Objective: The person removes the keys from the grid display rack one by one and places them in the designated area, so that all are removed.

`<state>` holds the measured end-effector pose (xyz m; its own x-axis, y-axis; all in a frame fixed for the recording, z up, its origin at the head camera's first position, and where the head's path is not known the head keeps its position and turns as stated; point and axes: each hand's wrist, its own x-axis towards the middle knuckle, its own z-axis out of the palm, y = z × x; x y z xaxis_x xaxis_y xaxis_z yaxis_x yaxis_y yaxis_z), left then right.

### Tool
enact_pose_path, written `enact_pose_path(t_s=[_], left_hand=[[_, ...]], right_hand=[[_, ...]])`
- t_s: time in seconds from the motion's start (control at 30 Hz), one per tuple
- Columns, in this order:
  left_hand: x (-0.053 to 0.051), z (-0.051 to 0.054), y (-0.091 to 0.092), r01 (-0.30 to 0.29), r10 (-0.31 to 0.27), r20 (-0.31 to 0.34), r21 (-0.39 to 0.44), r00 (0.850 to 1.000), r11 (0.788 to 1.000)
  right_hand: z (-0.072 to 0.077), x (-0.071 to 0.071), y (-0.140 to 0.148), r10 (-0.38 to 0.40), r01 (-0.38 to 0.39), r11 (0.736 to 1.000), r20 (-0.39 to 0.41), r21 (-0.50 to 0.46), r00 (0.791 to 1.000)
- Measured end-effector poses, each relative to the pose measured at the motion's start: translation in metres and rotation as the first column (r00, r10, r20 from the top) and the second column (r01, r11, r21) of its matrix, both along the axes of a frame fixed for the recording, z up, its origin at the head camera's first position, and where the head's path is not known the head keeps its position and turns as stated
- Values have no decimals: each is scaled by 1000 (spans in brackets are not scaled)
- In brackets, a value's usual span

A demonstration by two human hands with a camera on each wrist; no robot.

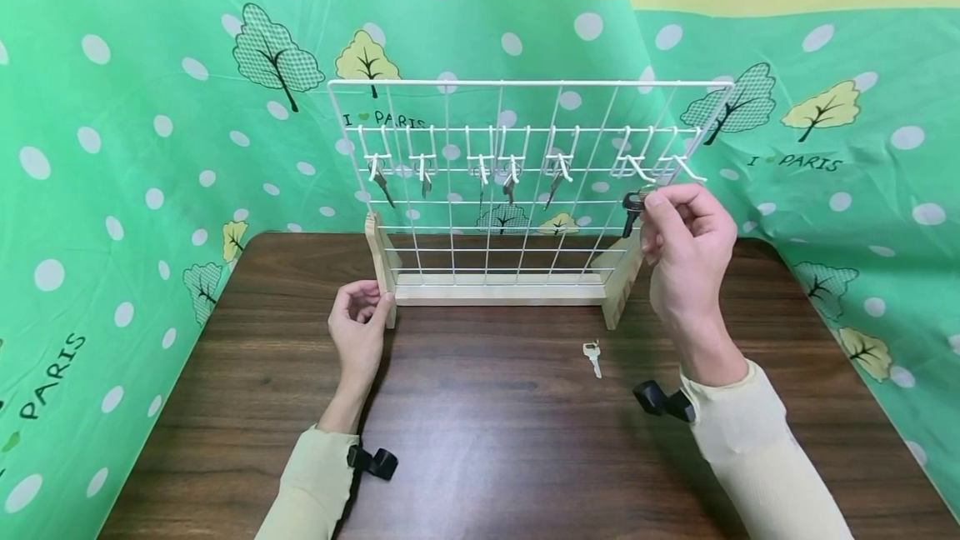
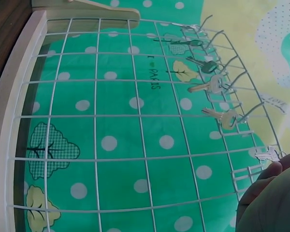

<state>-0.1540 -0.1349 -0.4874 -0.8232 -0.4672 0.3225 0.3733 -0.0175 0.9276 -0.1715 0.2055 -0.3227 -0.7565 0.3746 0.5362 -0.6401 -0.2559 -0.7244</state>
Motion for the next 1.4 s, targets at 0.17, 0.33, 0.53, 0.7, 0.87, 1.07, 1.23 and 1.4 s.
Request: enact_pose_path(t_s=[0.17,0.33,0.53,0.7,0.87,1.07,1.23,1.4], left_hand=[[1,2,0,3,-3,1,8,1000,1000],[2,3,0,3,-3,1,12,1000,1000],[2,2,0,2,-2,1,12,1000,1000],[1,1,0,4,-3,-2,10,1000,1000],[1,0,0,4,-4,0,9,1000,1000],[0,0,0,4,-4,1,6,1000,1000],[0,0,0,7,-7,-1,10,1000,1000],[0,0,0,7,-7,-1,4,1000,1000]], right_hand=[[-4,5,0,9,-10,999,7,37,1000],[-9,9,1,-5,1,995,49,99,999],[-14,14,2,20,-30,993,85,113,996],[-20,19,4,32,-46,991,108,129,994],[-25,23,8,29,-50,989,154,136,988],[-32,26,10,13,-54,983,228,175,974],[-37,27,12,-2,-52,982,280,184,960],[-45,29,15,-16,-51,979,325,198,946]])
